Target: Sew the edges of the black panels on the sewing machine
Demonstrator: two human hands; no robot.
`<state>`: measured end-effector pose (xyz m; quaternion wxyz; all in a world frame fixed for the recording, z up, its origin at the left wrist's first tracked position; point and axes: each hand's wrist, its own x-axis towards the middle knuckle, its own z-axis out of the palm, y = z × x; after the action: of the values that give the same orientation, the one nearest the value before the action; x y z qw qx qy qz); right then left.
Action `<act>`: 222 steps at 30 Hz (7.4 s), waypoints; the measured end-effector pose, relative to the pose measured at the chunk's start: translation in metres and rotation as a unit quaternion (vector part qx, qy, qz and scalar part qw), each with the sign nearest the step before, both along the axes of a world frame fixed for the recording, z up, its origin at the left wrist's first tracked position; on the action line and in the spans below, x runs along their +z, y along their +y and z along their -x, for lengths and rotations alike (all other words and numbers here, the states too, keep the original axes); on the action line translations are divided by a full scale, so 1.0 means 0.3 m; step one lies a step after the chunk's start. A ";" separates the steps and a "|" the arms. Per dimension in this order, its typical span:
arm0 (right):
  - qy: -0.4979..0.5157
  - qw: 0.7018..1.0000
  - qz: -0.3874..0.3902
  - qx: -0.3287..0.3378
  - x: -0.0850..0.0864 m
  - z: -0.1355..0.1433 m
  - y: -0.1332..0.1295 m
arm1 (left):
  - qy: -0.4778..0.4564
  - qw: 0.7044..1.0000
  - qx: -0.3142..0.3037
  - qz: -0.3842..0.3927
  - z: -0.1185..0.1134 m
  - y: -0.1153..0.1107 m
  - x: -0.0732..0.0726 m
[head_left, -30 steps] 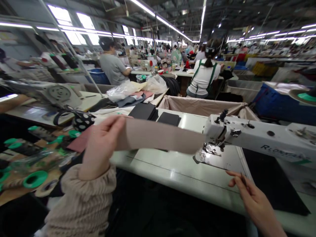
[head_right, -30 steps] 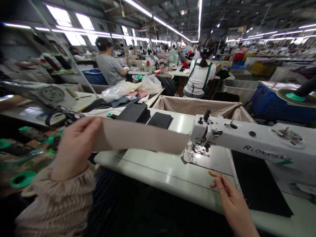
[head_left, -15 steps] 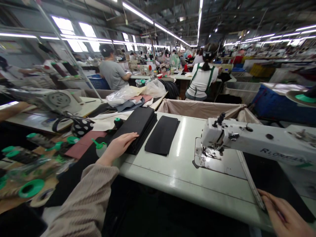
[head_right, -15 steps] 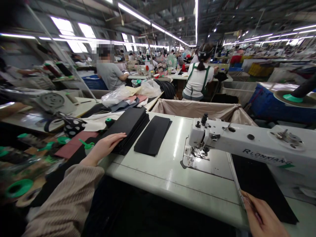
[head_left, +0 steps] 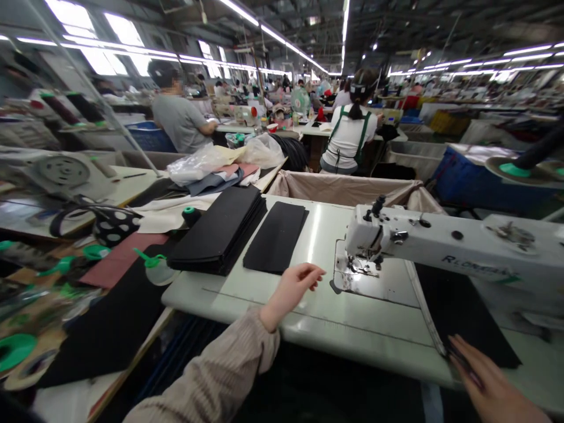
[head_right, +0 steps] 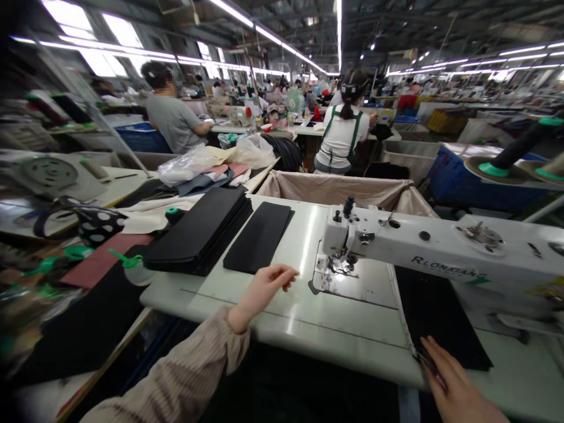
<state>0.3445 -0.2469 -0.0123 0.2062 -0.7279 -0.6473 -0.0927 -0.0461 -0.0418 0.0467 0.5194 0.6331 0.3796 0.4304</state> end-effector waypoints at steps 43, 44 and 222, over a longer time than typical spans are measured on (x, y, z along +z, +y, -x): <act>0.186 0.909 0.107 0.357 0.205 0.485 0.003 | 0.081 0.935 -0.299 -0.171 -0.391 -0.151 -0.034; 0.226 0.882 0.130 0.394 0.199 0.519 0.030 | 0.139 0.909 -0.315 -0.233 -0.371 -0.165 -0.060; -0.015 0.983 0.089 0.158 0.015 0.408 0.546 | 0.397 0.834 -0.143 -0.356 -0.203 0.247 -0.183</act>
<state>0.2220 -0.0831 -0.0078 0.1434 -0.6305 -0.7628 -0.0120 0.0148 0.0322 -0.0082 0.1191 0.9379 0.2787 0.1685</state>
